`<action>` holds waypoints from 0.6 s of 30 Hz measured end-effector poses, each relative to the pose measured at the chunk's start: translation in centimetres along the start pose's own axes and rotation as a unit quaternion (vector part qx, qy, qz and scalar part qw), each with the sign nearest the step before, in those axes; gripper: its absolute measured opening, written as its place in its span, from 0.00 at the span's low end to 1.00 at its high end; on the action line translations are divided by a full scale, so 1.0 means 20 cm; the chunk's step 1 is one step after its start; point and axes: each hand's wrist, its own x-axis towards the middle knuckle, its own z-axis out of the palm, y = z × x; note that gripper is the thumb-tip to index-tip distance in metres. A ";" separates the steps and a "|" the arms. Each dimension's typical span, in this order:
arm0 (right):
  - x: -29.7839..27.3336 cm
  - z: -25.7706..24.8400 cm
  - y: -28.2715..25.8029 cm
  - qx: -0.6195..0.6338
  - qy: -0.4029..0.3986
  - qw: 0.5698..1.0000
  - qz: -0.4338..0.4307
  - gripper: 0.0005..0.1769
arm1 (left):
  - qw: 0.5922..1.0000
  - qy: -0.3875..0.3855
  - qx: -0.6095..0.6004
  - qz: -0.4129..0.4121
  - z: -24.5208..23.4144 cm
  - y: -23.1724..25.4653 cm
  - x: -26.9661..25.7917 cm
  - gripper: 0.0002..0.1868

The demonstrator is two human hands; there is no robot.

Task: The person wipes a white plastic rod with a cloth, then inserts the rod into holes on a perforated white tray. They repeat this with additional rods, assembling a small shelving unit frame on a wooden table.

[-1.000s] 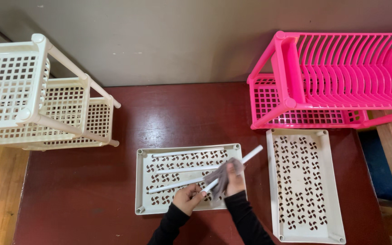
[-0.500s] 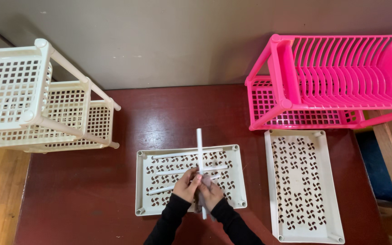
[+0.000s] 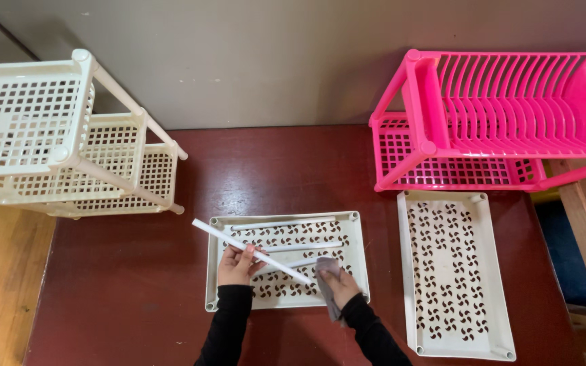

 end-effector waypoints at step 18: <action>-0.24 -0.36 -0.24 -0.418 0.377 0.806 -0.181 0.35 | 0.980 0.054 -0.070 0.180 -0.30 0.22 0.01 0.17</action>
